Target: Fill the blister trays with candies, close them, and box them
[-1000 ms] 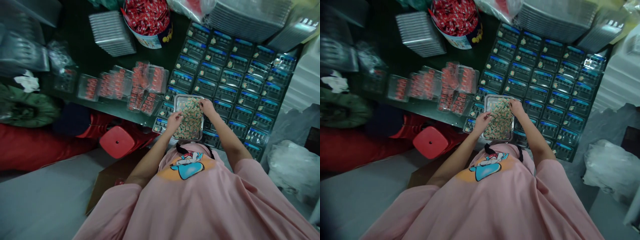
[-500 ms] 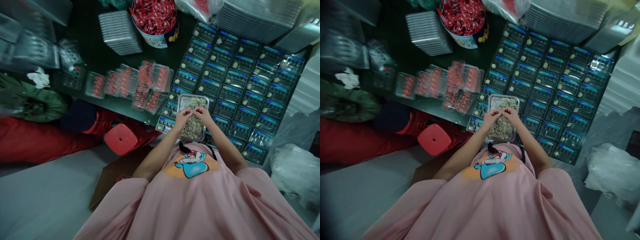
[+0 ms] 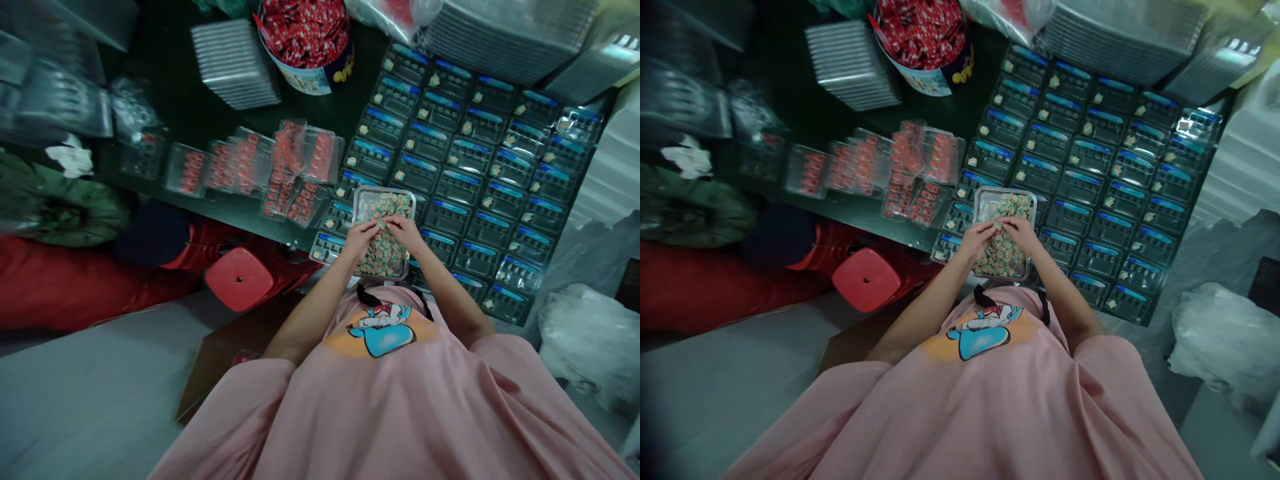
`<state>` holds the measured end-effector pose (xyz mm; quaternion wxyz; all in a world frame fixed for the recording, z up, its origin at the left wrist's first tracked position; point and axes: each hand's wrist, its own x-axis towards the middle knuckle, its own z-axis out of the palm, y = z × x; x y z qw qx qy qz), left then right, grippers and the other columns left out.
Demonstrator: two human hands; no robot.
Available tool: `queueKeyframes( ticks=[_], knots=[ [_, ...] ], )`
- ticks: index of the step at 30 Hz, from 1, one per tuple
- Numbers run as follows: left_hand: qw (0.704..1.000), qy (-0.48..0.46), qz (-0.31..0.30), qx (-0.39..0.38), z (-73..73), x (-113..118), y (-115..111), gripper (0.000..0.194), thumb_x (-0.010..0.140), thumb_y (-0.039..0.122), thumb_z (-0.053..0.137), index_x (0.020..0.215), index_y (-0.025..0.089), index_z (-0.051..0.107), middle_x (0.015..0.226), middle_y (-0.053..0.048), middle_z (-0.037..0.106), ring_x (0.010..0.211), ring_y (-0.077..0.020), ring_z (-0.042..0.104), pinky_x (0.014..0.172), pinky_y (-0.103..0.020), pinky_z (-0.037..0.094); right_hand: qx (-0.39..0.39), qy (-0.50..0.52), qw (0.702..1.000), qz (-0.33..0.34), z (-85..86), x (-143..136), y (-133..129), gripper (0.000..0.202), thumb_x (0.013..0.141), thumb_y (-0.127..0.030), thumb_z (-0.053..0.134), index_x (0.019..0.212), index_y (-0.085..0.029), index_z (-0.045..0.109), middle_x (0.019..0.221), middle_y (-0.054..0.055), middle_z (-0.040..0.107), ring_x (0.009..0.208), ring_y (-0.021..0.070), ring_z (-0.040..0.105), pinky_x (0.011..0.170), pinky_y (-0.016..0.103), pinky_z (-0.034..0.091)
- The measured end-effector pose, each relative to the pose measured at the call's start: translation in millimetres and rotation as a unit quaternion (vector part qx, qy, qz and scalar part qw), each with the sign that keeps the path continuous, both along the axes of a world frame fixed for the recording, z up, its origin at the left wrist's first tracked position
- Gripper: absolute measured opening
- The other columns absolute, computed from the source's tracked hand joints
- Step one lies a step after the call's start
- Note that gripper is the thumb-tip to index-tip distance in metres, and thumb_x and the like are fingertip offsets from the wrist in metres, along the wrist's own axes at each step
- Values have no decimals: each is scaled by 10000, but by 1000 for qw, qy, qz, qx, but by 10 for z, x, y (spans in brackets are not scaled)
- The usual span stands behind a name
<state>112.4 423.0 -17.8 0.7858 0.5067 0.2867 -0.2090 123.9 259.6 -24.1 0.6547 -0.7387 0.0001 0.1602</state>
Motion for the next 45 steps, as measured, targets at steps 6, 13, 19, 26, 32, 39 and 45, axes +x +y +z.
queueKeyframes(
  ticks=[6, 13, 19, 26, 32, 39, 45],
  knots=[
    [999, 32, 9, -27, -14, -46, 22, 264, 647, 119, 815, 903, 134, 752, 802, -42, 720, 711, -115, 650, 704, -242, 504, 36, 12, 999, -20, -69, -99, 133, 267, 786, -342, 607, 990, -188, 685, 923, 44, 722, 842, 183, 675, 845, 354, 544],
    [997, 51, 39, -39, -39, -96, 69, 209, 628, 146, 844, 769, 121, 691, 730, -19, 688, 647, -86, 629, 578, -180, 457, -73, -25, 997, -15, -118, -18, -92, 226, 798, -316, 585, 930, -168, 693, 862, 46, 708, 809, 183, 650, 810, 328, 520],
    [996, 78, 54, -4, -67, -114, 144, 226, 649, 172, 835, 818, 131, 690, 746, -19, 682, 689, -103, 640, 624, -211, 461, -318, -49, 947, 17, -177, 68, -307, 212, 822, -192, 538, 946, -168, 708, 919, 83, 690, 844, 207, 620, 831, 331, 486],
    [997, 63, 41, -21, -27, -129, 141, 247, 633, 184, 844, 807, 133, 676, 746, -17, 686, 684, -97, 641, 605, -195, 453, -424, -62, 899, 87, -143, 93, -229, 285, 845, -142, 513, 1061, -140, 700, 1061, 146, 639, 930, 234, 594, 839, 319, 464],
    [997, 43, 18, -61, -16, -138, 86, 249, 625, 185, 851, 779, 133, 662, 727, 2, 664, 662, -85, 628, 572, -185, 437, -403, -63, 911, 65, -123, 128, -239, 263, 900, -189, 448, 945, -132, 700, 972, 135, 654, 874, 221, 588, 816, 309, 446],
    [995, 54, 20, -87, 9, -108, -16, 245, 616, 163, 856, 759, 135, 660, 716, 4, 653, 643, -76, 607, 544, -173, 416, -312, -62, 948, -2, -64, 37, -173, 194, 841, -193, 481, 821, -176, 674, 843, 63, 657, 809, 196, 575, 795, 300, 443],
    [995, 51, 7, -86, 37, -131, -54, 231, 623, 167, 851, 760, 136, 668, 694, 10, 641, 659, -88, 601, 609, -205, 433, -213, -57, 975, -12, 32, -59, -6, 168, 838, -254, 510, 807, -205, 668, 826, 37, 679, 795, 189, 587, 781, 303, 451]
  ],
)
